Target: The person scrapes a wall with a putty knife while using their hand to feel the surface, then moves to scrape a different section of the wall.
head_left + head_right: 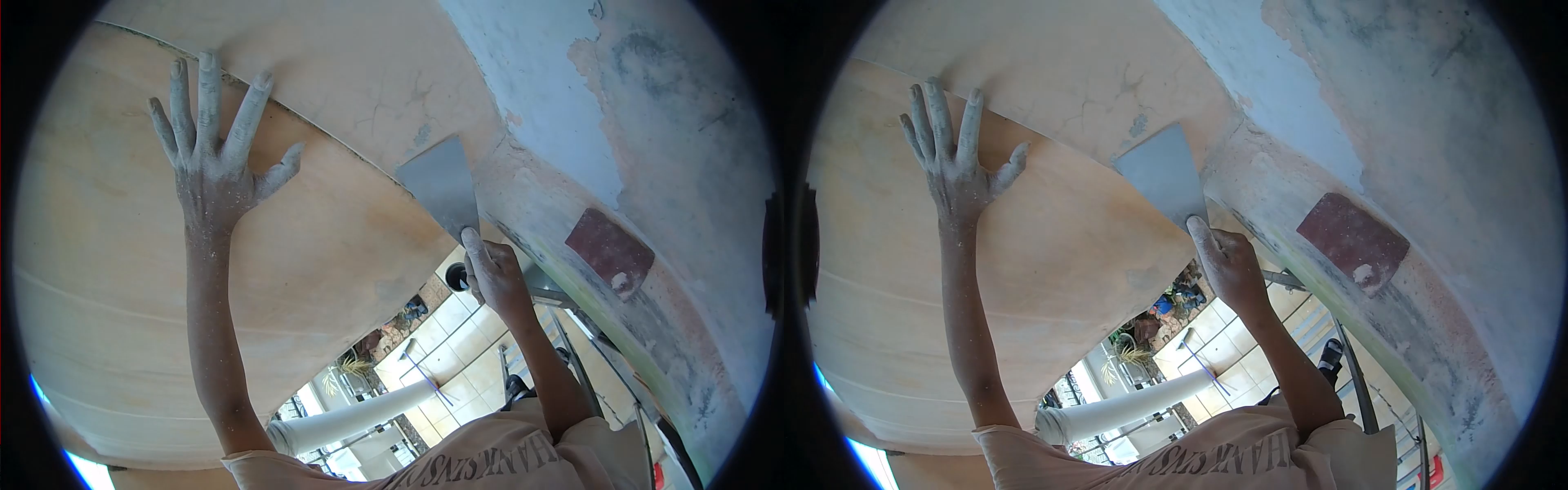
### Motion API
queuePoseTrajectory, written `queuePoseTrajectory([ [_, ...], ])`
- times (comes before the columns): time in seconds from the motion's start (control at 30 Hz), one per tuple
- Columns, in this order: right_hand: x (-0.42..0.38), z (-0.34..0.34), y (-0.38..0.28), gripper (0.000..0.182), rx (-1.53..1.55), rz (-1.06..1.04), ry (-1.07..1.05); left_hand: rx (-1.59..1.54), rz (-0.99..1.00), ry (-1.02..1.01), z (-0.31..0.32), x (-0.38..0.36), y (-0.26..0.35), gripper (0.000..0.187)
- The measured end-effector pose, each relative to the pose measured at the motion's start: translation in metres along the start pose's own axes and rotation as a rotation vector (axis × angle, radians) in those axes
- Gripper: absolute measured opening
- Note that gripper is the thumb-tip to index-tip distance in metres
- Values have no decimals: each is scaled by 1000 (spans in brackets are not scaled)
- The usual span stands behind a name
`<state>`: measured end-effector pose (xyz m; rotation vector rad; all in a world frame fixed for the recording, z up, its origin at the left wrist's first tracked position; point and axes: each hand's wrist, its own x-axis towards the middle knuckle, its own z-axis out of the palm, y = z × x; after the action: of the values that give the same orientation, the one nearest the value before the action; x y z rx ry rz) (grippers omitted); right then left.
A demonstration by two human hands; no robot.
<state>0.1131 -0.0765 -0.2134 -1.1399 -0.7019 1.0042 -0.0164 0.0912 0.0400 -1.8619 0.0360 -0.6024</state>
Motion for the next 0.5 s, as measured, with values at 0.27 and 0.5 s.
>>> queuePoseTrajectory([
  [0.27, 1, 1, 4, 56, 41, -14, -50, -40, 36, -31, 0, 1, 0, 75],
  [0.5, -7, 0, -3, 51, 138, 52, -94, -104, -4, -22, -4, 3, 2, 66],
])
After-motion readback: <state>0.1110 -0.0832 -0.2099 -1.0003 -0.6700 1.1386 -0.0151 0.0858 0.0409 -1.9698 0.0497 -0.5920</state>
